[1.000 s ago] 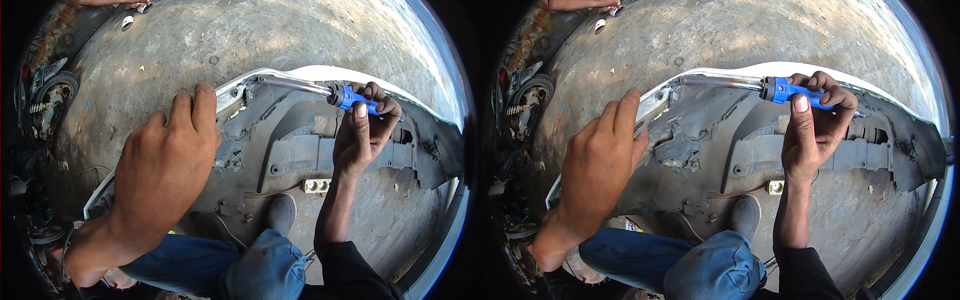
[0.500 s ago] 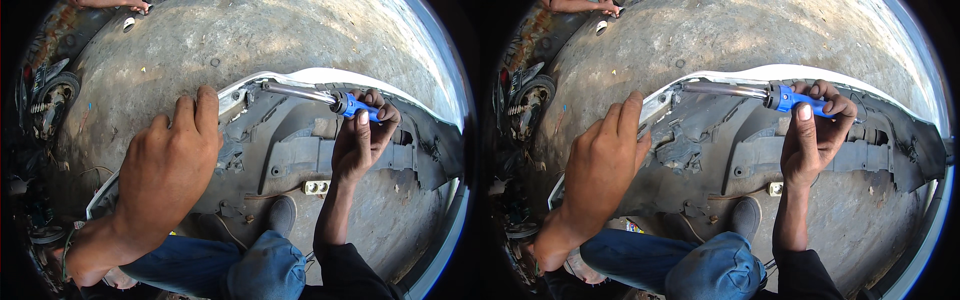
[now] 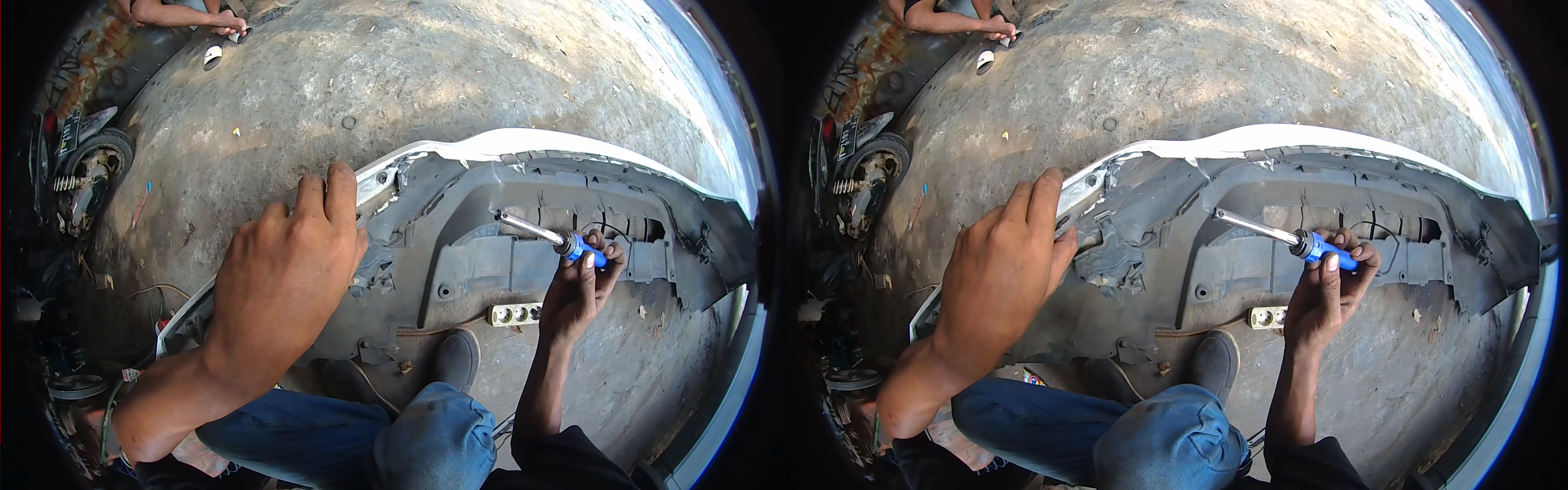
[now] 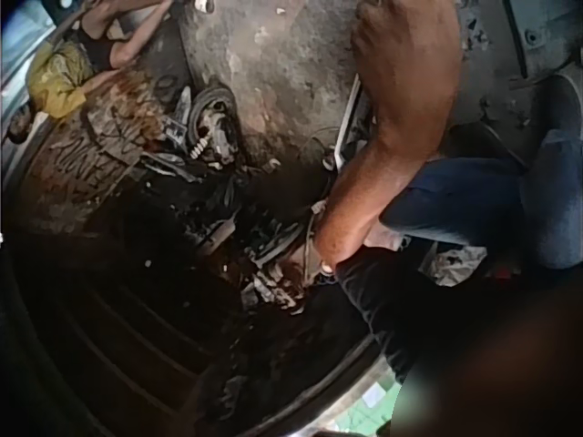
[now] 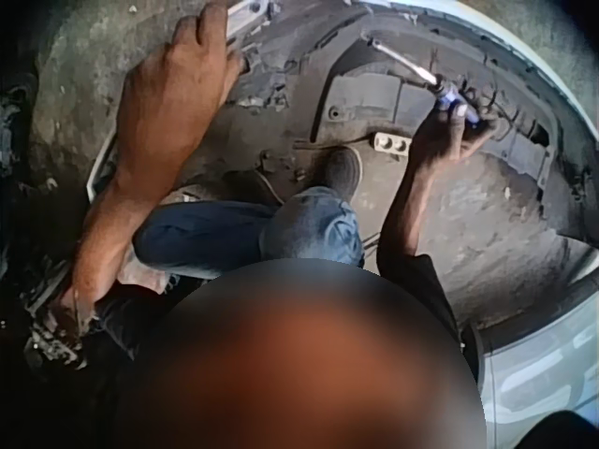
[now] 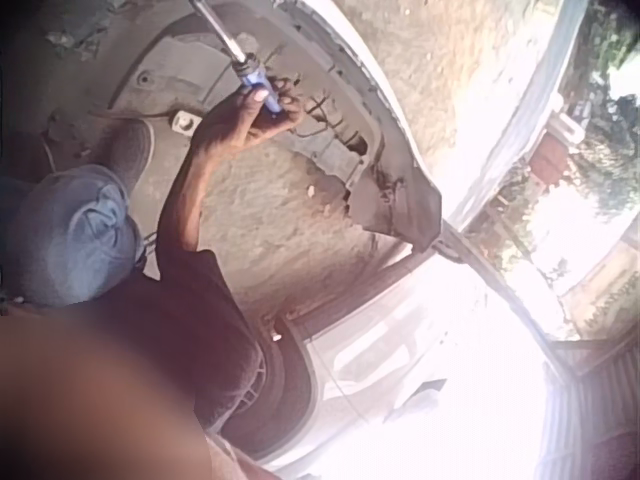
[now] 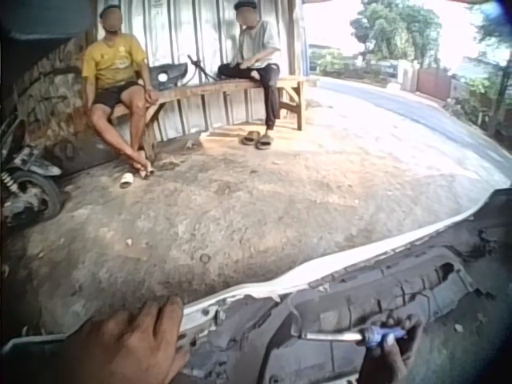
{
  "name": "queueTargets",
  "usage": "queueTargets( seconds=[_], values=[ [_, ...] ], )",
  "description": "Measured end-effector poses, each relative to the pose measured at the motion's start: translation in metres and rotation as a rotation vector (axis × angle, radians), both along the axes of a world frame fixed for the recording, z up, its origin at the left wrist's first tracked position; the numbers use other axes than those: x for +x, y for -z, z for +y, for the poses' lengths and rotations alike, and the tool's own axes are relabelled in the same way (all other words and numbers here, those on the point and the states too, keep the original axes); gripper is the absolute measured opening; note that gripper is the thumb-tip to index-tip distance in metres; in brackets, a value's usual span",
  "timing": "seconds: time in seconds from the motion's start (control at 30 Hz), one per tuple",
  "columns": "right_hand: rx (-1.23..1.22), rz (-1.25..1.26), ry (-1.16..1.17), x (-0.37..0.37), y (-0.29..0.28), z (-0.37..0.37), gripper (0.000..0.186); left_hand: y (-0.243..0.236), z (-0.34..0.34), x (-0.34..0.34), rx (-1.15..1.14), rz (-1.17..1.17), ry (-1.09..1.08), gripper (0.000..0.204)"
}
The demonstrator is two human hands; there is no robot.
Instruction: Repairing a damaged car bumper using a soldering iron to melt and fuse plastic parts.
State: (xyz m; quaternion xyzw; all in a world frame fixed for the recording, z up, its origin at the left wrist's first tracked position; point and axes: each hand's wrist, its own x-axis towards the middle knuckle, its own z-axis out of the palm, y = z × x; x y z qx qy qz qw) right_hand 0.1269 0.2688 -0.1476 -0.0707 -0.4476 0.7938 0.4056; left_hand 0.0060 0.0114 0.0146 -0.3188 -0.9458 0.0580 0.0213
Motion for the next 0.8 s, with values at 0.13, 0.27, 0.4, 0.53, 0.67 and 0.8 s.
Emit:
queueTargets(
  seconds=[0.13, 0.27, 0.4, 0.53, 0.67, 0.8],
  values=[
    [-0.039, -0.035, 0.026, 0.013, 0.007, 0.005, 0.031, -0.002, 0.001, 0.001, -0.010, -0.033, -0.012, 0.046],
    [-0.114, -0.055, 0.021, 0.022, 0.005, 0.007, 0.030, -0.005, -0.001, 0.003, 0.012, -0.058, -0.011, 0.049],
    [-0.184, -0.087, 0.017, 0.026, 0.005, 0.010, 0.031, -0.017, -0.009, 0.012, 0.118, -0.085, -0.005, 0.058],
    [-0.178, -0.242, 0.075, 0.022, -0.004, 0.009, 0.032, -0.036, -0.030, 0.033, 0.277, 0.083, 0.145, 0.057],
    [-0.141, -0.247, 0.086, 0.020, -0.009, 0.015, 0.032, -0.042, -0.071, 0.060, 0.397, 0.292, 0.186, 0.036],
    [-0.102, -0.150, 0.010, -0.009, -0.030, -0.006, 0.032, -0.002, -0.118, 0.136, 1.191, 0.264, -0.041, 0.032]
  ],
)
